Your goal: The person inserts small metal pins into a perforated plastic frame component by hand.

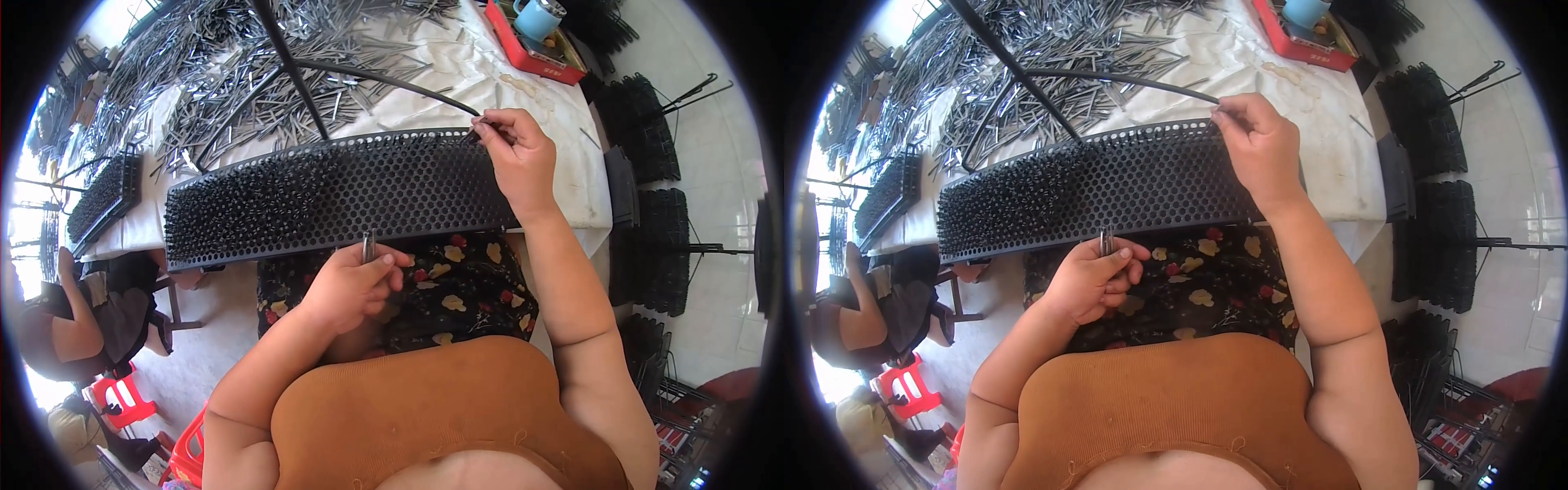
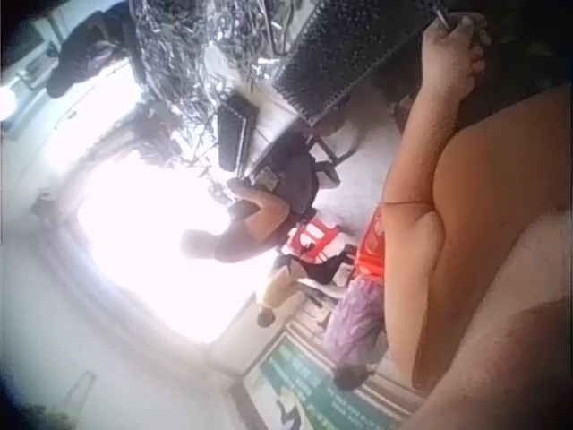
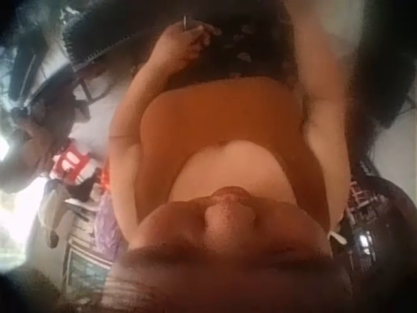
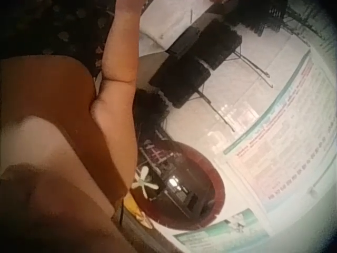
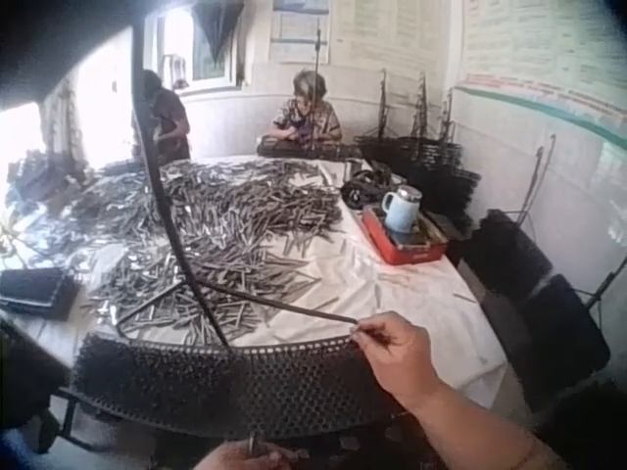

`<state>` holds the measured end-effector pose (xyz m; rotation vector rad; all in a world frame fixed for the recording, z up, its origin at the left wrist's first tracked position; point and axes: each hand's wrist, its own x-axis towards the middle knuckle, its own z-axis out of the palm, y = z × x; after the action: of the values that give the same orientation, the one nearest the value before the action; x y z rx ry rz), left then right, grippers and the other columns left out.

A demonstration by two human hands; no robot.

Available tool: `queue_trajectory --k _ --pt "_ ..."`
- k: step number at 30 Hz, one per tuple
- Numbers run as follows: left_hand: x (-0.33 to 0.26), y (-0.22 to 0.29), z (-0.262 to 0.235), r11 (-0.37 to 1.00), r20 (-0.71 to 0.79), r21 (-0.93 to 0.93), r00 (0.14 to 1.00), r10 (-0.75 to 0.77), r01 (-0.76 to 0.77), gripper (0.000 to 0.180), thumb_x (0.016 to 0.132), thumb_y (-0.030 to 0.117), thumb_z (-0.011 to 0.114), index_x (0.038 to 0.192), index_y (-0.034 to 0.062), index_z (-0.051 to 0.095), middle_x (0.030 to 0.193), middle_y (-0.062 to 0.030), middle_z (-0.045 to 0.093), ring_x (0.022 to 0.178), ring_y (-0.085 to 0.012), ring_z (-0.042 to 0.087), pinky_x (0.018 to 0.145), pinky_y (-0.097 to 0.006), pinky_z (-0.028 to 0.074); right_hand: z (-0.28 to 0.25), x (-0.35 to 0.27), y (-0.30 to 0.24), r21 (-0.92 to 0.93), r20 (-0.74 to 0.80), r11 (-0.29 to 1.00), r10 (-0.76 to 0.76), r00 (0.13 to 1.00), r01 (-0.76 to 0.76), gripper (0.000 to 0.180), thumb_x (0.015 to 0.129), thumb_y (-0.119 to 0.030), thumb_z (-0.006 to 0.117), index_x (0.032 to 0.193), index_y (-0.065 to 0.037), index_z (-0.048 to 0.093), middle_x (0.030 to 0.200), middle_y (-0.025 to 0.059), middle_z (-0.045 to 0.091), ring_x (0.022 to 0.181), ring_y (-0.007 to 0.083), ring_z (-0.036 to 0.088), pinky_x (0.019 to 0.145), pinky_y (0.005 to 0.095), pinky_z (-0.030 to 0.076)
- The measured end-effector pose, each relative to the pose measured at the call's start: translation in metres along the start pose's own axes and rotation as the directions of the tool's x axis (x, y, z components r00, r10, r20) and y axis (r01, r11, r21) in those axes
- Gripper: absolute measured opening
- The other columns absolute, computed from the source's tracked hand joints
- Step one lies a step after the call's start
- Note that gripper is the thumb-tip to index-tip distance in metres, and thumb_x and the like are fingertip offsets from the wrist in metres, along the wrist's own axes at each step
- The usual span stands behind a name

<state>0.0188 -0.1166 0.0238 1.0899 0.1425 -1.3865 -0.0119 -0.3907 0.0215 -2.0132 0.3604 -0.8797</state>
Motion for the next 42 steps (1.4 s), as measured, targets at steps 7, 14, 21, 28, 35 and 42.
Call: queue_trajectory --k 7,14,21,28,35,42 --pt "0.001 -0.001 -0.002 1.0 -0.044 0.012 0.999 0.01 -0.009 0.017 0.102 0.01 0.046 0.105 -0.0019 0.058 0.079 -0.0053 0.057 0.051 -0.0043 0.034 0.043 -0.018 0.029 0.013 0.005 0.006 -0.028 0.044 0.997 -0.074 0.996 0.075 0.01 0.083 -0.005 0.072 0.092 -0.002 0.067 0.082 0.0094 0.073 0.075 0.0151 0.07 0.069 0.0255 0.053" --pt "0.002 -0.001 -0.003 1.0 -0.047 0.021 0.999 0.012 -0.011 0.017 0.101 0.009 0.047 0.105 -0.0023 0.058 0.079 -0.0053 0.057 0.051 -0.0044 0.034 0.043 -0.018 0.029 0.01 0.008 0.007 0.032 0.055 0.999 -0.039 0.998 0.037 0.011 0.083 -0.005 0.072 0.092 -0.003 0.067 0.081 0.01 0.072 0.075 0.0155 0.07 0.069 0.0253 0.053" --pt "0.002 -0.001 -0.003 0.999 -0.062 0.044 0.998 0.017 -0.014 0.016 0.1 0.007 0.047 0.104 -0.0022 0.059 0.078 -0.0042 0.055 0.051 -0.0042 0.035 0.043 -0.018 0.029 0.003 0.009 0.008 -0.07 0.094 0.995 -0.057 0.994 0.064 0.009 0.085 -0.005 0.07 0.092 -0.002 0.066 0.084 0.0086 0.073 0.078 0.0143 0.07 0.071 0.0248 0.053" --pt "0.001 0.0 -0.002 0.994 -0.076 0.106 0.997 0.018 -0.009 0.015 0.1 0.006 0.048 0.105 -0.0021 0.059 0.077 -0.0025 0.054 0.051 -0.0035 0.035 0.043 -0.017 0.028 -0.001 0.01 0.009 0.035 0.261 0.993 -0.116 0.958 0.11 0.008 0.085 -0.002 0.069 0.092 -0.002 0.068 0.085 0.0069 0.073 0.079 0.0131 0.069 0.072 0.0242 0.052" --pt "0.002 -0.001 -0.004 0.994 -0.074 0.106 0.997 0.03 -0.022 0.015 0.099 0.007 0.048 0.106 -0.0025 0.058 0.077 -0.0024 0.054 0.051 -0.0032 0.035 0.043 -0.017 0.027 -0.01 0.017 0.008 -0.1 0.28 0.991 -0.062 0.958 0.093 0.007 0.086 0.002 0.068 0.092 -0.002 0.068 0.088 0.0044 0.073 0.082 0.0096 0.067 0.075 0.0227 0.053" --pt "0.002 -0.001 -0.007 0.994 -0.074 0.108 0.997 0.021 -0.013 0.013 0.097 0.008 0.051 0.104 0.0013 0.06 0.077 0.0001 0.056 0.052 -0.0022 0.037 0.043 -0.018 0.027 -0.009 0.022 -0.001 -0.211 0.391 0.944 -0.158 0.907 0.255 0.009 0.084 0.0 0.07 0.092 -0.002 0.07 0.085 0.0048 0.073 0.077 0.0096 0.067 0.072 0.0228 0.052"
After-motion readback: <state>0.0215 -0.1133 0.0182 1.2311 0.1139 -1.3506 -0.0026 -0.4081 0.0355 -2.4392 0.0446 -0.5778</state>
